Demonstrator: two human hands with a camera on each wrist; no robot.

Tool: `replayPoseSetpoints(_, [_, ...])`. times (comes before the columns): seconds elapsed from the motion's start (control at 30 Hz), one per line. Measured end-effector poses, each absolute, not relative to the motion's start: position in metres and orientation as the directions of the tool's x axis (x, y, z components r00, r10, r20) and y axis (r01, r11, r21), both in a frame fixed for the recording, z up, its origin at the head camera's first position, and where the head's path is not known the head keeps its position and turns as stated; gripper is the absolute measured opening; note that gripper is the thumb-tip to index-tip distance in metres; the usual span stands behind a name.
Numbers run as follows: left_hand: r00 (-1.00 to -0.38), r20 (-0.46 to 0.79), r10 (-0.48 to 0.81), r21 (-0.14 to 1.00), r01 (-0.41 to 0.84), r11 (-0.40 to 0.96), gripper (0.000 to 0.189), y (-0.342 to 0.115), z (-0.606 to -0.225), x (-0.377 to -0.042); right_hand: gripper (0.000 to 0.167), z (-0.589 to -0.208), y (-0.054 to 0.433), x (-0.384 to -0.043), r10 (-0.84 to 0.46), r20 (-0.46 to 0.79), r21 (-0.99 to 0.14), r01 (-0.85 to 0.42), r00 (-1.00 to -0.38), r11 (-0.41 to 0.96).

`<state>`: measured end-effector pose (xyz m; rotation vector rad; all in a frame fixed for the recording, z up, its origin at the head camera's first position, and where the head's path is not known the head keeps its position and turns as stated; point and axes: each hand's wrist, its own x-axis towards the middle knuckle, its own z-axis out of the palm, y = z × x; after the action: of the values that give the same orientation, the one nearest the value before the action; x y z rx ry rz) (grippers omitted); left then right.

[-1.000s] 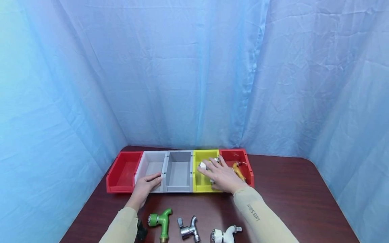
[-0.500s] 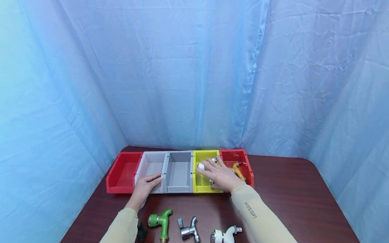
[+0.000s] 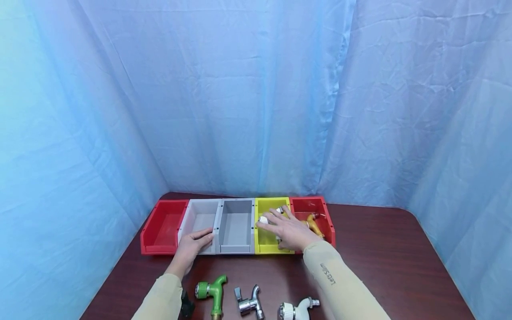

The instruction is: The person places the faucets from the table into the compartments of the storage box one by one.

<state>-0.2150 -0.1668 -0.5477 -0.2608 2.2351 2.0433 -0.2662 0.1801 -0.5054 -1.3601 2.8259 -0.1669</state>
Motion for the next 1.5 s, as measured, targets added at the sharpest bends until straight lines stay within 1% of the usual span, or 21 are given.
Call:
replayPoseSetpoints(0.27, [-0.981, -0.185, -0.067, 0.978, -0.190, 0.083, 0.041, -0.168, -0.546, -0.215, 0.100, -0.507, 0.180, -0.269, -0.776, 0.027, -0.104, -0.773, -0.631, 0.625])
replayPoseSetpoints(0.5, [-0.978, -0.195, -0.074, 0.976, -0.202, 0.085, 0.040, -0.171, -0.548, -0.216, 0.099, -0.506, 0.179, -0.269, -0.775, 0.025, -0.141, -0.770, -0.631, 0.622])
replayPoseSetpoints(0.8, [-0.981, -0.180, -0.066, 0.979, -0.185, 0.085, 0.041, -0.169, -0.549, -0.216, 0.100, -0.506, 0.179, -0.266, -0.764, 0.023, -0.164, -0.756, -0.645, 0.634])
replayPoseSetpoints(0.9, [-0.982, -0.179, -0.065, 0.979, -0.184, 0.089, 0.041, -0.169, -0.548, -0.216, 0.099, -0.506, 0.179, -0.265, -0.765, 0.016, -0.171, -0.756, -0.644, 0.632])
replayPoseSetpoints(1.1, [-0.983, -0.174, -0.054, 0.979, -0.179, 0.099, 0.044, -0.170, -0.548, -0.216, 0.090, -0.510, 0.181, -0.264, -0.754, -0.022, -0.193, -0.737, -0.657, 0.648])
replayPoseSetpoints(1.33, [-0.979, -0.193, -0.072, 0.973, -0.200, 0.115, 0.042, -0.173, -0.550, -0.218, 0.086, -0.517, 0.190, -0.262, -0.750, 0.025, -0.147, -0.745, -0.660, 0.651])
replayPoseSetpoints(1.5, [-0.978, -0.197, -0.068, 0.974, -0.203, 0.104, 0.042, -0.173, -0.551, -0.220, 0.084, -0.513, 0.203, -0.257, -0.708, 0.061, -0.184, -0.705, -0.704, 0.685])
